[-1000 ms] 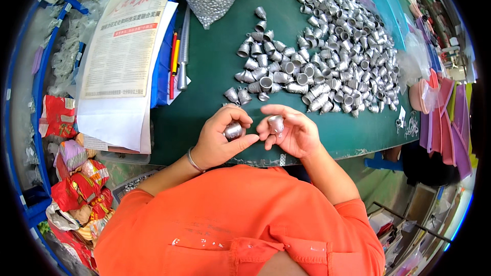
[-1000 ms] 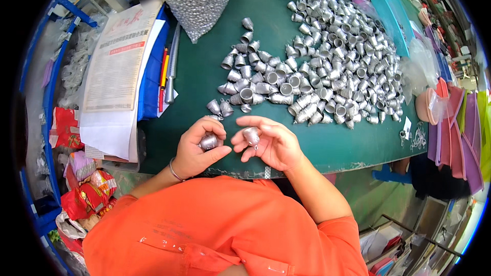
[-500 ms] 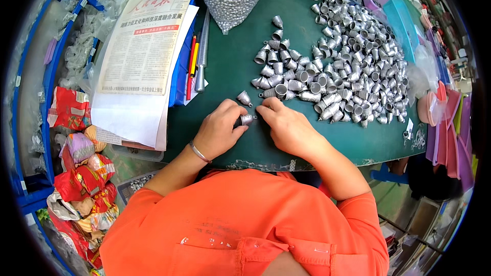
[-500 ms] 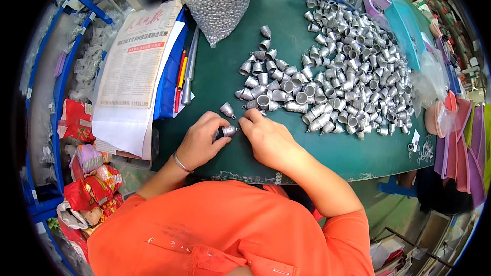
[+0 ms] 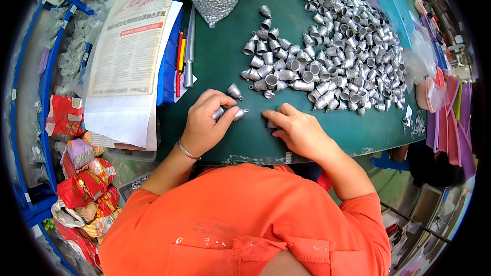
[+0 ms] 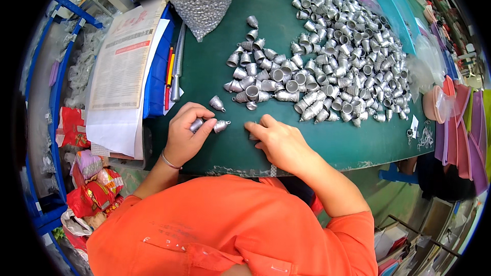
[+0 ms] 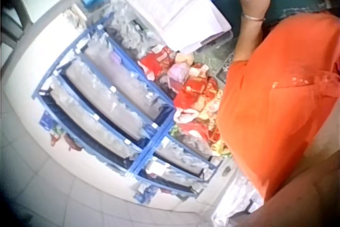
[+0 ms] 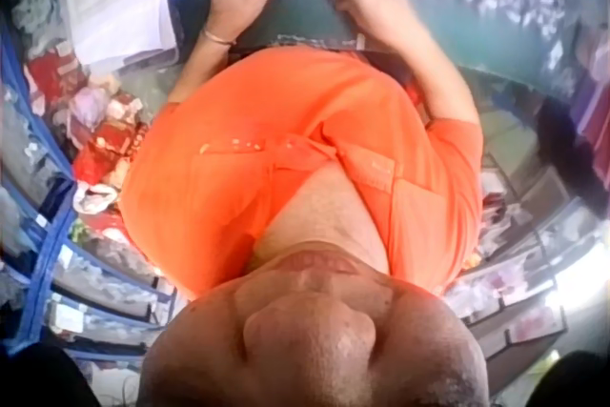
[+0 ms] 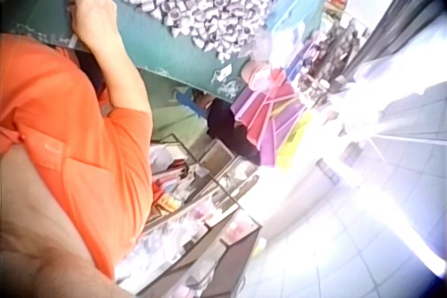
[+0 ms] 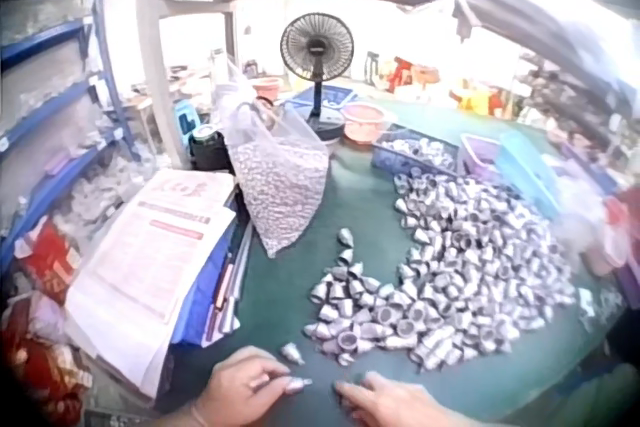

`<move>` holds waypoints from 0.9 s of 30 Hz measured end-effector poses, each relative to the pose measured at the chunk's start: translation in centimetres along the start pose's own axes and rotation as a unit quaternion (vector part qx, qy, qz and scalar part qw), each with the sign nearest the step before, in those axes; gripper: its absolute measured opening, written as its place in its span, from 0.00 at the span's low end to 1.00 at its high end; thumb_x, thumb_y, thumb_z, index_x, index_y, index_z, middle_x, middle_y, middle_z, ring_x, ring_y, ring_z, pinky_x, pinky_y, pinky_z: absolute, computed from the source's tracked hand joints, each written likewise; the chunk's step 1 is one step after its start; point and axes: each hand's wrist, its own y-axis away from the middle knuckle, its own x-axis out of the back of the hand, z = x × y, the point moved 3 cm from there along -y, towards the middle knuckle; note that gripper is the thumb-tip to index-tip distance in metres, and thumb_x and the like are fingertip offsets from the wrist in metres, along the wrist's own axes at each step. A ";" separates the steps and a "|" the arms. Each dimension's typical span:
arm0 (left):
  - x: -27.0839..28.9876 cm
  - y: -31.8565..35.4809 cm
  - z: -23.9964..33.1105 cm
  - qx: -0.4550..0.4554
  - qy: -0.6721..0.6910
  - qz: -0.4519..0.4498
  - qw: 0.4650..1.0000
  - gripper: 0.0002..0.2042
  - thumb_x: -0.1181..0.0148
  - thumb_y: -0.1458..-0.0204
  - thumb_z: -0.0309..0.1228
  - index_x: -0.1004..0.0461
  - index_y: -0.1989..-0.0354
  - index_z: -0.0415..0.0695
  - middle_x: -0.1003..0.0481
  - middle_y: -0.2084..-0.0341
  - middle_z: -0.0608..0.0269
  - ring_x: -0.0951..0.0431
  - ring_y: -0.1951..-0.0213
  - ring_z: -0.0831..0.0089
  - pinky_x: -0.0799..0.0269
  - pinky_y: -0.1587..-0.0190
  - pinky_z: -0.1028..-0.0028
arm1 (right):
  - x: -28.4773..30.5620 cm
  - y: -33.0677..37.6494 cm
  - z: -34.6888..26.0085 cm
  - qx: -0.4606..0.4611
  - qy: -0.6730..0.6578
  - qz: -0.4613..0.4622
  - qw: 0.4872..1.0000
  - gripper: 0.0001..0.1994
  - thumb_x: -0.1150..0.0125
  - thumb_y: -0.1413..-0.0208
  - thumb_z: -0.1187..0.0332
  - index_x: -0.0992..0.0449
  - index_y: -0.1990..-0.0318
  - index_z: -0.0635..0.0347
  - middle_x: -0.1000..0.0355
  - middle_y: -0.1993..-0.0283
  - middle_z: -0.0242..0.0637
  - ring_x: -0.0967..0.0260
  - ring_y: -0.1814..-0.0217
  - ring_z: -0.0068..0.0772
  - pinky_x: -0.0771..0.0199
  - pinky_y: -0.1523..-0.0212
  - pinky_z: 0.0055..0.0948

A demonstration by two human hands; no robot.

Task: The person sits at a green workbench and assembles small silver bells by hand. They pick up bell bodies and small metal rings from a large pile, insert the rings into the bells, and place the finished items into a blue plastic bin. The person handles the components one by one, occasionally transferring them between hands.

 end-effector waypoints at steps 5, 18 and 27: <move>-0.1 0.0 0.1 -0.008 -0.012 -0.002 1.000 0.04 0.38 0.57 0.21 0.27 0.72 0.37 0.28 0.73 0.59 0.27 0.71 0.70 0.33 0.69 0.77 | -0.5 0.2 1.5 0.017 -0.043 0.076 0.996 0.14 0.33 0.59 0.65 0.29 0.64 0.58 0.33 0.71 0.35 0.31 0.67 0.43 0.31 0.70 0.36; -0.1 -0.1 0.4 -0.009 0.015 0.006 1.000 0.03 0.40 0.55 0.20 0.27 0.72 0.37 0.29 0.73 0.60 0.29 0.72 0.74 0.35 0.69 0.79 | -1.3 1.6 2.6 0.036 -0.672 0.033 0.739 0.14 0.40 0.49 0.65 0.26 0.61 0.69 0.34 0.69 0.34 0.39 0.70 0.23 0.40 0.74 0.20; 1.4 0.8 -1.4 0.115 0.080 0.076 0.987 0.03 0.40 0.55 0.21 0.27 0.72 0.37 0.28 0.75 0.63 0.29 0.73 0.76 0.34 0.69 0.80 | -2.4 -2.1 3.1 0.061 -0.638 0.052 0.766 0.07 0.44 0.49 0.74 0.26 0.63 0.64 0.33 0.68 0.36 0.34 0.70 0.29 0.36 0.75 0.24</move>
